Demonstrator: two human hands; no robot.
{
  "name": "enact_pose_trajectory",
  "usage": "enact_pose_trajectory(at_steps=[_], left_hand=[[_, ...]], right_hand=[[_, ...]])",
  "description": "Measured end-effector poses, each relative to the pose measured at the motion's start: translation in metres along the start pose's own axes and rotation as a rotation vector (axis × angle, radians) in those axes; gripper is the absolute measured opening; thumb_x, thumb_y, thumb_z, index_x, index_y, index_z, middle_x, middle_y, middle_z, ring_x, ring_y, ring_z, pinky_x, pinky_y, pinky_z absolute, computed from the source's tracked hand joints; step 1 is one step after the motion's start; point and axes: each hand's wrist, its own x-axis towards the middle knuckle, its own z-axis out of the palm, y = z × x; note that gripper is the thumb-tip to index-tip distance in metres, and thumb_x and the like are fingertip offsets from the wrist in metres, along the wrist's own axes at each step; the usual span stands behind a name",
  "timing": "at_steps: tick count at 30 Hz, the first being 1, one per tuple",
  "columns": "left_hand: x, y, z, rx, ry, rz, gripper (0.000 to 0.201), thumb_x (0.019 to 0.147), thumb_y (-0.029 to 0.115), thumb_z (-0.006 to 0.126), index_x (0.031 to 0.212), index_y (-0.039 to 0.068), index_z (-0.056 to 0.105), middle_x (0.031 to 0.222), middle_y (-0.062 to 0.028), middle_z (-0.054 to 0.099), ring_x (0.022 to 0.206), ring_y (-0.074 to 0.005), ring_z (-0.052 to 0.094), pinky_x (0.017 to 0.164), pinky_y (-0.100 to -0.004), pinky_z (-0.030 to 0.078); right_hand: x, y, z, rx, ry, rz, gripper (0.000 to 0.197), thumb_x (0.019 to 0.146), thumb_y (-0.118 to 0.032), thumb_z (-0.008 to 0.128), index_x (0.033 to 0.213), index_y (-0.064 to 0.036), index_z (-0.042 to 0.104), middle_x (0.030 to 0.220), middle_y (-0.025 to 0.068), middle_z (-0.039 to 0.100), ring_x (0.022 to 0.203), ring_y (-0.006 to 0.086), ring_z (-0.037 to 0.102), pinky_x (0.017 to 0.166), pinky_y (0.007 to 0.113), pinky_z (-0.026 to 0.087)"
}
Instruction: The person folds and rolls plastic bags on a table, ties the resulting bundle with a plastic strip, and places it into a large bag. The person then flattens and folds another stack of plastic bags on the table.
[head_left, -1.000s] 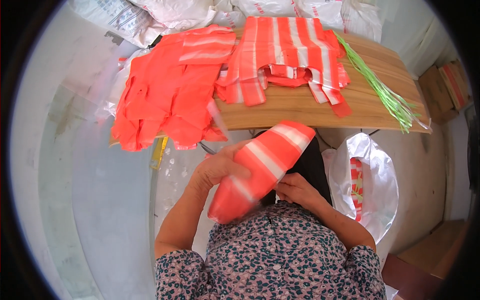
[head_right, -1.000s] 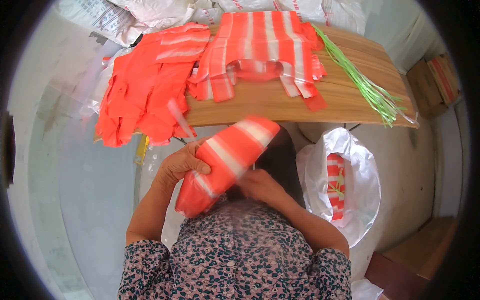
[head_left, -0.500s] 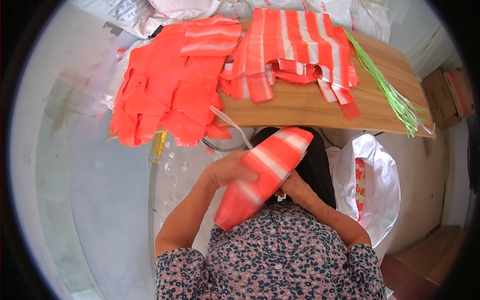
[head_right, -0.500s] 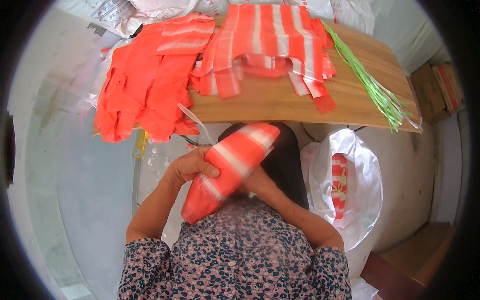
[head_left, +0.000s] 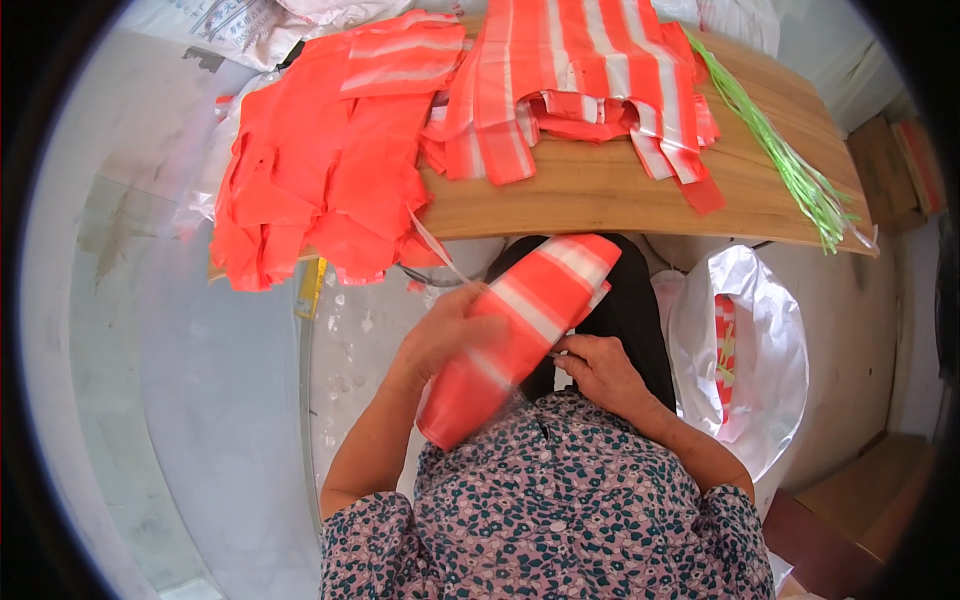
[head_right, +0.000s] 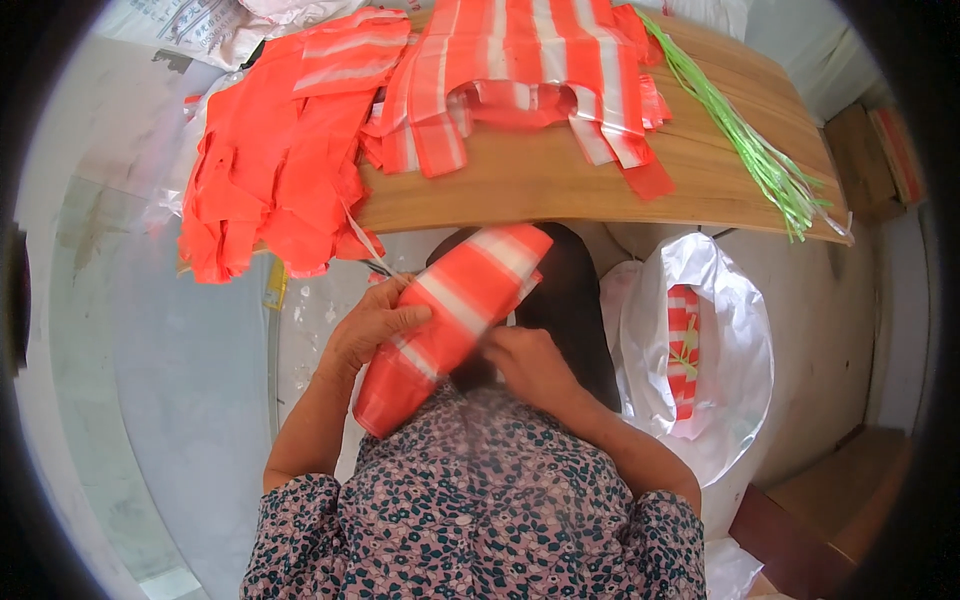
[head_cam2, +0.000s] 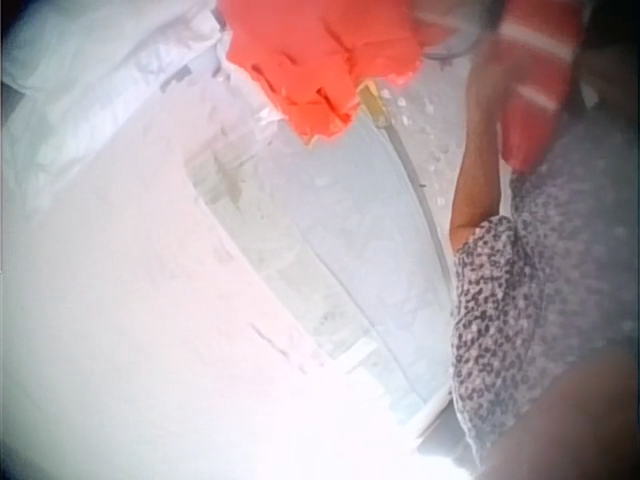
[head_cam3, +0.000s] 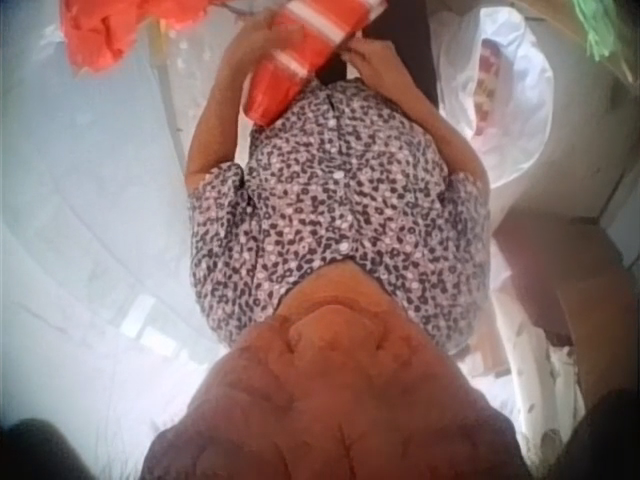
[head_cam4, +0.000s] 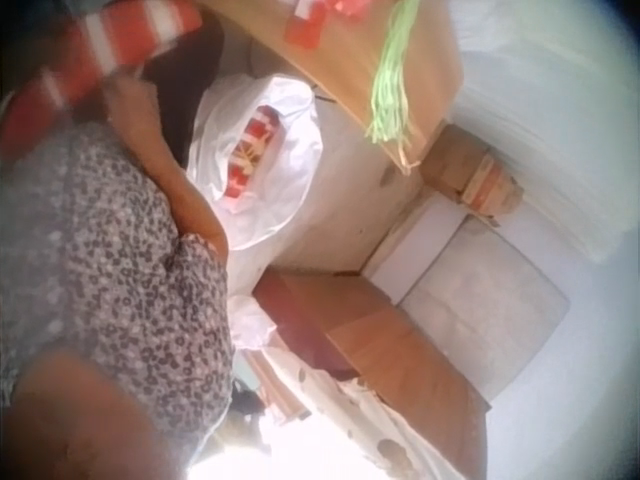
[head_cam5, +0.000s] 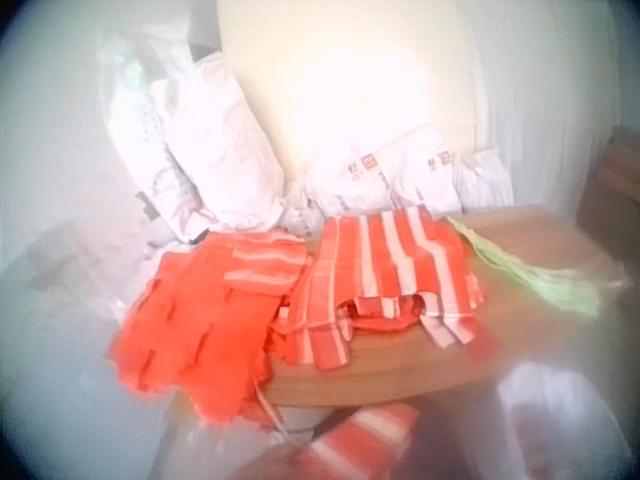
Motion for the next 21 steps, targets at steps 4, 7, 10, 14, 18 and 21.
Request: enact_pose_trajectory(at_steps=[4,7,10,14,18,21], left_hand=[[0.000,0.003,-0.004,0.115,0.098,0.048,0.032,0.092,0.027,0.057,0.110,0.000,0.061,0.096,-0.0029,0.063,0.087,-0.0110,0.057,0.080,-0.0255,0.046],[0.001,-0.005,-0.003,0.210,0.245,0.154,0.034,0.094,0.028,0.053,0.106,-0.002,0.063,0.092,-0.0019,0.063,0.086,-0.0096,0.055,0.078,-0.0252,0.045],[0.000,-0.012,0.000,0.326,0.432,0.309,0.030,0.092,0.024,0.057,0.101,-0.004,0.065,0.092,-0.0040,0.066,0.086,-0.0100,0.056,0.078,-0.0259,0.045],[-0.007,-0.006,0.007,0.355,0.549,0.405,0.022,0.086,0.017,0.064,0.097,-0.001,0.069,0.095,-0.0097,0.068,0.087,-0.0129,0.059,0.080,-0.0251,0.045],[0.001,-0.028,0.017,0.118,0.549,0.384,0.020,0.086,0.015,0.064,0.098,0.000,0.069,0.093,-0.0094,0.068,0.087,-0.0137,0.060,0.082,-0.0245,0.046],[0.006,-0.047,0.025,0.177,0.563,0.497,0.021,0.089,0.014,0.062,0.102,-0.002,0.067,0.088,-0.0088,0.069,0.084,-0.0133,0.061,0.080,-0.0235,0.047]], right_hand=[[0.001,-0.014,-0.006,0.121,0.053,0.062,0.024,0.081,-0.008,0.062,0.103,0.0024,0.063,0.084,0.0192,0.064,0.069,0.0281,0.064,0.064,0.033,0.049],[-0.007,-0.018,-0.014,0.104,0.005,0.080,0.026,0.081,-0.007,0.063,0.105,0.0023,0.062,0.081,0.0179,0.064,0.066,0.0263,0.063,0.062,0.032,0.049],[-0.020,-0.023,-0.028,0.084,-0.089,0.084,0.031,0.080,-0.007,0.064,0.110,0.0010,0.060,0.080,0.0170,0.064,0.066,0.0252,0.062,0.062,0.032,0.049],[-0.028,-0.038,-0.045,0.091,-0.223,0.015,0.037,0.079,-0.010,0.065,0.114,-0.0008,0.057,0.085,0.0219,0.063,0.077,0.0341,0.064,0.069,0.036,0.049],[-0.022,-0.046,-0.047,0.158,-0.177,-0.132,0.025,0.084,-0.009,0.061,0.107,-0.0006,0.061,0.085,0.0202,0.064,0.077,0.0340,0.064,0.069,0.036,0.050],[-0.023,-0.044,-0.039,0.174,-0.108,0.020,0.020,0.087,-0.012,0.059,0.102,0.0006,0.062,0.077,0.0140,0.065,0.067,0.0255,0.063,0.063,0.031,0.048]])
